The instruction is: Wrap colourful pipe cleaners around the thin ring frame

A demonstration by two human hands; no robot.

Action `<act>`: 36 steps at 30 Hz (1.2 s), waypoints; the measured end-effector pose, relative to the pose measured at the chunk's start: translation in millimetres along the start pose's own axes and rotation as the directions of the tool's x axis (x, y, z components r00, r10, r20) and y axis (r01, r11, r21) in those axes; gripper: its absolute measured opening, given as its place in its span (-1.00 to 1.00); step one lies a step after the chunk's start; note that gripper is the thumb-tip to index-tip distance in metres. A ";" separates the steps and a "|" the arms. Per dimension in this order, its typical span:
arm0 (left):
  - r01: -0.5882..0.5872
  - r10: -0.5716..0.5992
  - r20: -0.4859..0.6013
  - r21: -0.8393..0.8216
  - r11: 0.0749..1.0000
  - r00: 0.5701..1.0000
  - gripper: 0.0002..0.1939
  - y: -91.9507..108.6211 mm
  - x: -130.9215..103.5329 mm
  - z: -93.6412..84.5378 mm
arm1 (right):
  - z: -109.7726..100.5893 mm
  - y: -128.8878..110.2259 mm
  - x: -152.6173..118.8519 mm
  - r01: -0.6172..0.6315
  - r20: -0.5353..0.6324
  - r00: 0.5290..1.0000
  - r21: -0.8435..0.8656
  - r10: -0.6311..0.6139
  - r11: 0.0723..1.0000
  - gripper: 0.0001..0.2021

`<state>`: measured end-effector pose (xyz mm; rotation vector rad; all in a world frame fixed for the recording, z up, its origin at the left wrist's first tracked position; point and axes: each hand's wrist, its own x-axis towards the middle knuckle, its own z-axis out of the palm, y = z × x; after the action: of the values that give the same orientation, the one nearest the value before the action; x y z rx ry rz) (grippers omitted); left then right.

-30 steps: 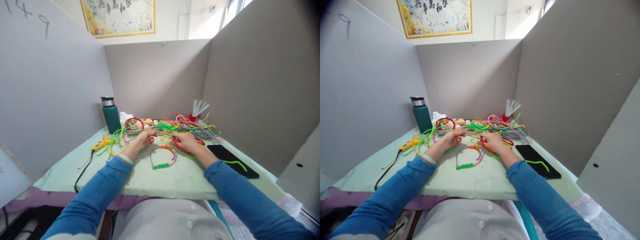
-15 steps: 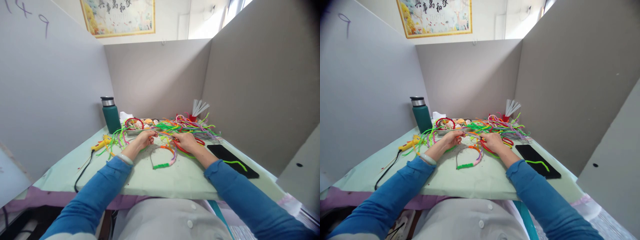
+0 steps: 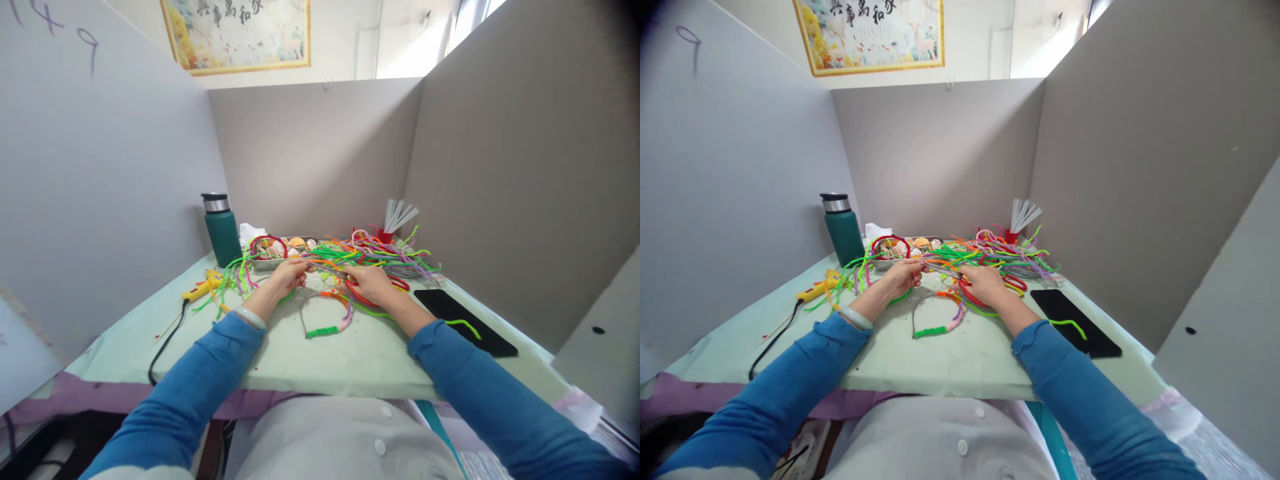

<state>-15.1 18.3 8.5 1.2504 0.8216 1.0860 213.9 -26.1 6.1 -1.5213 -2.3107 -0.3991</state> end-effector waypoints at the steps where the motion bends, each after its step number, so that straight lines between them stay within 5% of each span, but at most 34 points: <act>1: -0.003 0.003 -0.004 0.004 1.000 1.000 -0.86 -0.7 0.9 -0.7 | -0.2 -0.3 -0.2 0.002 -0.008 1.000 0.005 -0.002 1.000 -0.53; 36: -0.042 0.047 -0.042 0.109 0.993 0.998 -0.76 -3.3 2.0 -3.2 | -3.1 -2.4 1.4 -0.036 -0.015 0.999 -0.110 0.035 0.993 -0.46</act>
<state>-16.8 21.3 5.0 1.3448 0.9004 1.1202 211.6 -27.2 9.3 -1.6036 -2.2821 -0.5343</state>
